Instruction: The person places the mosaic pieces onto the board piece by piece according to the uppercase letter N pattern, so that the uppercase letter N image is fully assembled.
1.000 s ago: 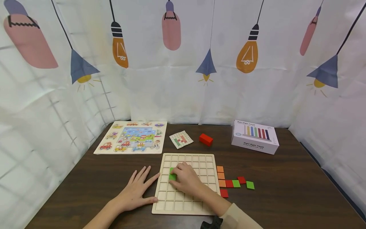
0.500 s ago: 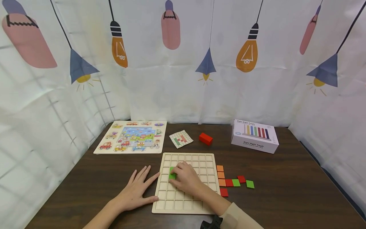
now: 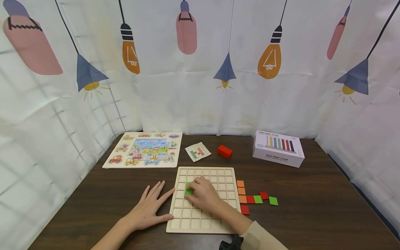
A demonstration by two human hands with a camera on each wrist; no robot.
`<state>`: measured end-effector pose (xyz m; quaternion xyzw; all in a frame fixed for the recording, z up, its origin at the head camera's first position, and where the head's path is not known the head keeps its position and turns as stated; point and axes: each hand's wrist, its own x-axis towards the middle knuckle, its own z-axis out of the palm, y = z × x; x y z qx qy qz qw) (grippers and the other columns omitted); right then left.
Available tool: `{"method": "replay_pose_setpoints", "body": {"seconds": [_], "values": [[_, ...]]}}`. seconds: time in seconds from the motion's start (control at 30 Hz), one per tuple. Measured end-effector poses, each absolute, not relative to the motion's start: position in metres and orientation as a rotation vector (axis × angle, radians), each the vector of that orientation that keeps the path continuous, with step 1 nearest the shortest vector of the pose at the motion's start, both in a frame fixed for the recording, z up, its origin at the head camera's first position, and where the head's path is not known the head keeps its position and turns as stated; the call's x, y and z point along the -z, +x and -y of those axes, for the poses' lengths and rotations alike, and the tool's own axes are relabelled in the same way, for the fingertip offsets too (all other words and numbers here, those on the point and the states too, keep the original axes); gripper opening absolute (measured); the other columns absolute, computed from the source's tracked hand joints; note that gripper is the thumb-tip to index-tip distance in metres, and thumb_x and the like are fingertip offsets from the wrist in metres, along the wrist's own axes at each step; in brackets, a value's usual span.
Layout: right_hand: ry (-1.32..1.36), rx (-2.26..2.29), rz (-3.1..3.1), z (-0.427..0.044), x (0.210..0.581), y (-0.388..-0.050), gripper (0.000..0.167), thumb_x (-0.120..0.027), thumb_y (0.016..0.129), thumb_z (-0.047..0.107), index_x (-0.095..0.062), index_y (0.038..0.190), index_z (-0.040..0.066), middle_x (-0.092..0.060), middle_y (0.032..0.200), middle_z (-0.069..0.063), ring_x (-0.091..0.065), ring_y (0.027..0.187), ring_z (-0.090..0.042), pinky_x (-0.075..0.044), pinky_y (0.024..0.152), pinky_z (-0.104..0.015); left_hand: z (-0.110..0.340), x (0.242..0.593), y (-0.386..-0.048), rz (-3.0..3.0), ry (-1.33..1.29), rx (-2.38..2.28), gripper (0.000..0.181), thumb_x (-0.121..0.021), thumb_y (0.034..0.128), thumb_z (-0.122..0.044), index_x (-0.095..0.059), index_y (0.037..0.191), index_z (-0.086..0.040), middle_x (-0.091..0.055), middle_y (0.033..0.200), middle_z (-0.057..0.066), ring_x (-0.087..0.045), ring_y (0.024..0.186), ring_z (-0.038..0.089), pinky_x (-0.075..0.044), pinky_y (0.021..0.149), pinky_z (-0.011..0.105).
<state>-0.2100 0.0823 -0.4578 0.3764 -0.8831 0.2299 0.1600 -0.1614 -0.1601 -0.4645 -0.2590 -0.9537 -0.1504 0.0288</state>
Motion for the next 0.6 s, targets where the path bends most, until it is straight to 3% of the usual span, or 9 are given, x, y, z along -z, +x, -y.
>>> {"method": "replay_pose_setpoints", "body": {"seconds": [0.6], "values": [[1.037, -0.717, 2.610, -0.0834, 0.4527, -0.2083, 0.015, -0.072, 0.080, 0.027, -0.068, 0.091, 0.018, -0.057, 0.091, 0.008, -0.050, 0.089, -0.009, -0.043, 0.078, -0.028, 0.1615, 0.4664, -0.1609, 2.930, -0.810, 0.468, 0.081, -0.043, 0.0789, -0.072, -0.025, 0.146, -0.030, -0.015, 0.150, 0.018, -0.010, 0.137, 0.032, -0.006, 0.102, 0.060]]}}
